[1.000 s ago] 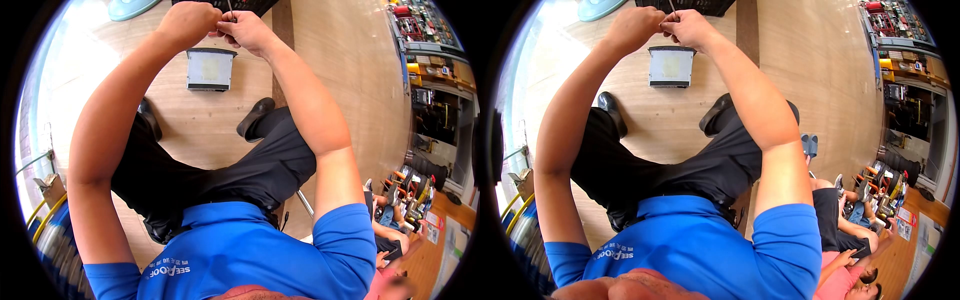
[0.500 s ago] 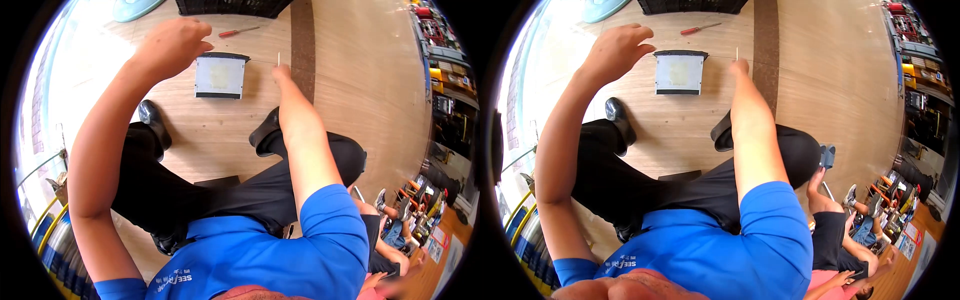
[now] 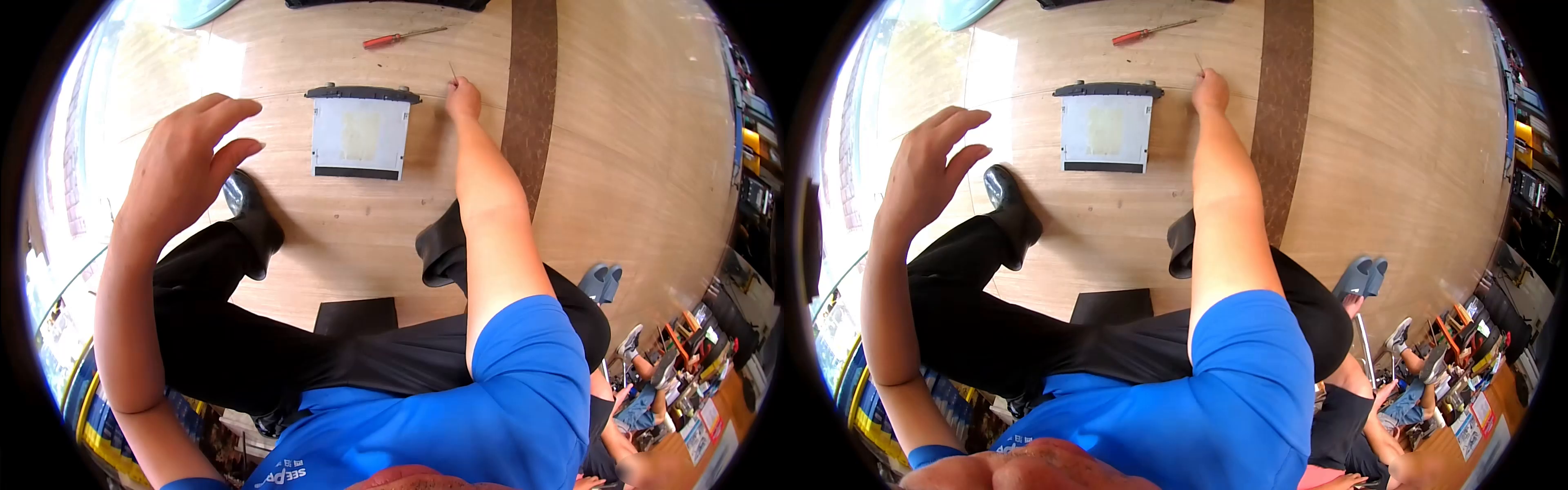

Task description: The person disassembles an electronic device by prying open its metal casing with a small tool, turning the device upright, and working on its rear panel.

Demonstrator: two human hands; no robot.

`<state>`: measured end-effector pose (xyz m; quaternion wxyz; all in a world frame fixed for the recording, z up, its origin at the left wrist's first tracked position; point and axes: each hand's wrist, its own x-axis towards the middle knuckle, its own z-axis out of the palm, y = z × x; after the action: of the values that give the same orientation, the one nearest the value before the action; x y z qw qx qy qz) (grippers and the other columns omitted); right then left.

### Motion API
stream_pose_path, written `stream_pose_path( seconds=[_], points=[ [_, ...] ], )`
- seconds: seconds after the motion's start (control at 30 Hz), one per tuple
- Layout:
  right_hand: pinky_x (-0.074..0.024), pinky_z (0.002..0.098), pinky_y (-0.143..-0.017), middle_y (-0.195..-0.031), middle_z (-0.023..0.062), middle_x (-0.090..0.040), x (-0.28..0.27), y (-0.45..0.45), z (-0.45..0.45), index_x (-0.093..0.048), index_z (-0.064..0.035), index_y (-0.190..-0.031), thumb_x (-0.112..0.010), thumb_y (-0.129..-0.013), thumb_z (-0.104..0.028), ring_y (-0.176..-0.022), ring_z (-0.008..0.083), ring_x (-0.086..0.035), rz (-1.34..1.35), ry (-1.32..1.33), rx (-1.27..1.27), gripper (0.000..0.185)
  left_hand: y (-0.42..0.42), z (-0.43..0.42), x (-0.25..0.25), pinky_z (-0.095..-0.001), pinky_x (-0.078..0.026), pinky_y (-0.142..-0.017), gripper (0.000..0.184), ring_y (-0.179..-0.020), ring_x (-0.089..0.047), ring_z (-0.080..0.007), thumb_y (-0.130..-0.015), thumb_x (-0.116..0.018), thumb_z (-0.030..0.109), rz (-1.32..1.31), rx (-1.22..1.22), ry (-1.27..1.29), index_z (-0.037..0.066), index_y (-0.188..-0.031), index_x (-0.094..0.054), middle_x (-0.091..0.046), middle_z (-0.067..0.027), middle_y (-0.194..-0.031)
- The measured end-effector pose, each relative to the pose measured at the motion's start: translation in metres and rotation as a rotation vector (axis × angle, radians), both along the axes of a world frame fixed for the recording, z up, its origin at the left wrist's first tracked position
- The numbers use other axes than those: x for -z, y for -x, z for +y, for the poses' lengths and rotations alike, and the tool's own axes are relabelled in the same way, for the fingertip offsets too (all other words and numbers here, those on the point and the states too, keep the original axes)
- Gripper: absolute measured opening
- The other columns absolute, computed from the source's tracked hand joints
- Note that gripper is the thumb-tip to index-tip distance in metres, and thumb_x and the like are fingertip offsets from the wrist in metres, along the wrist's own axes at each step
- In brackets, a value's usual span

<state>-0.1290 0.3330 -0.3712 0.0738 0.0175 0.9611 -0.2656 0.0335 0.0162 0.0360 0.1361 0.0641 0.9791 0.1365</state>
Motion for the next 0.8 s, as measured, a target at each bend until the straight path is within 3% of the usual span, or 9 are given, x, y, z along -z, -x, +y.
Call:
stream_pose_path(
  seconds=[0.17, 0.23, 0.37, 0.6, 0.63, 0.67, 0.73, 0.8],
  points=[
    [-0.0522, 0.0420, -0.079, -0.092, 0.0144, -0.071, 0.000, -0.010, -0.003, -0.068, -0.0072, -0.098, -0.063, -0.090, -0.021, -0.089, 0.0325, -0.068, 0.039, 0.118, 0.072, 0.017, -0.003, -0.011, -0.005, -0.0413, -0.052, -0.081, 0.032, -0.094, -0.065, -0.0331, -0.087, -0.069, 0.015, -0.002, 0.053, -0.013, 0.004, -0.117, -0.062, -0.067, -0.0140, -0.105],
    [-0.0519, 0.0416, -0.080, -0.091, 0.0152, -0.071, -0.008, -0.025, -0.004, -0.068, -0.0049, -0.098, -0.064, -0.089, -0.021, -0.090, 0.0320, -0.068, 0.053, 0.203, 0.289, 0.018, -0.001, -0.005, -0.011, -0.0412, -0.051, -0.086, 0.036, -0.098, -0.063, -0.0334, -0.089, -0.068, 0.017, 0.026, 0.074, 0.026, 0.006, -0.122, -0.060, -0.066, -0.0140, -0.110],
    [-0.0513, 0.0454, -0.084, -0.099, 0.0226, -0.069, -0.025, -0.095, -0.011, -0.064, -0.0004, -0.102, -0.059, -0.090, -0.018, -0.097, 0.0396, -0.065, -0.073, 0.092, 0.437, 0.022, -0.007, 0.004, -0.010, -0.0419, -0.049, -0.094, 0.041, -0.110, -0.061, -0.0317, -0.091, -0.065, 0.023, -0.018, 0.052, 0.105, 0.009, -0.129, -0.058, -0.064, -0.0125, -0.119],
    [-0.0501, 0.0479, -0.088, -0.104, 0.0261, -0.067, -0.060, -0.207, -0.027, -0.061, 0.0036, -0.100, -0.057, -0.090, -0.019, -0.101, 0.0428, -0.064, -0.208, 0.032, 0.643, 0.026, -0.012, 0.020, -0.018, -0.0430, -0.048, -0.098, 0.046, -0.114, -0.060, -0.0336, -0.092, -0.066, 0.027, -0.049, 0.185, 0.110, 0.009, -0.132, -0.056, -0.063, -0.0164, -0.123],
    [-0.0499, 0.0484, -0.088, -0.104, 0.0264, -0.067, -0.063, -0.223, -0.024, -0.062, 0.0039, -0.100, -0.057, -0.089, -0.018, -0.100, 0.0426, -0.064, -0.246, -0.017, 0.528, 0.025, -0.021, 0.021, -0.024, -0.0430, -0.048, -0.098, 0.046, -0.114, -0.060, -0.0336, -0.092, -0.066, 0.027, -0.042, 0.204, 0.107, 0.009, -0.132, -0.056, -0.063, -0.0164, -0.123],
    [-0.0498, 0.0489, -0.088, -0.104, 0.0266, -0.067, -0.064, -0.238, -0.020, -0.063, 0.0042, -0.099, -0.057, -0.088, -0.017, -0.099, 0.0424, -0.064, -0.286, -0.067, 0.418, 0.025, -0.030, 0.022, -0.029, -0.0445, -0.050, -0.088, 0.035, -0.103, -0.063, -0.0353, -0.090, -0.064, 0.024, 0.080, 0.206, -0.015, 0.008, -0.120, -0.062, -0.067, -0.0179, -0.109],
    [-0.0505, 0.0480, -0.087, -0.102, 0.0262, -0.068, -0.059, -0.256, -0.013, -0.065, 0.0026, -0.097, -0.057, -0.088, -0.016, -0.097, 0.0416, -0.065, -0.344, -0.069, 0.382, 0.023, -0.006, 0.027, -0.042, -0.0464, -0.051, -0.082, 0.038, -0.097, -0.065, -0.0388, -0.090, -0.064, 0.028, -0.150, 0.225, 0.045, 0.004, -0.120, -0.062, -0.068, -0.0220, -0.104],
    [-0.0512, 0.0471, -0.085, -0.099, 0.0259, -0.068, -0.068, -0.266, -0.014, -0.067, 0.0010, -0.096, -0.057, -0.087, -0.016, -0.095, 0.0408, -0.066, -0.398, -0.068, 0.327, 0.021, -0.005, 0.033, -0.051, -0.0463, -0.051, -0.081, 0.039, -0.098, -0.065, -0.0378, -0.089, -0.063, 0.029, -0.174, 0.243, 0.069, 0.003, -0.118, -0.063, -0.068, -0.0210, -0.106]
  ],
)
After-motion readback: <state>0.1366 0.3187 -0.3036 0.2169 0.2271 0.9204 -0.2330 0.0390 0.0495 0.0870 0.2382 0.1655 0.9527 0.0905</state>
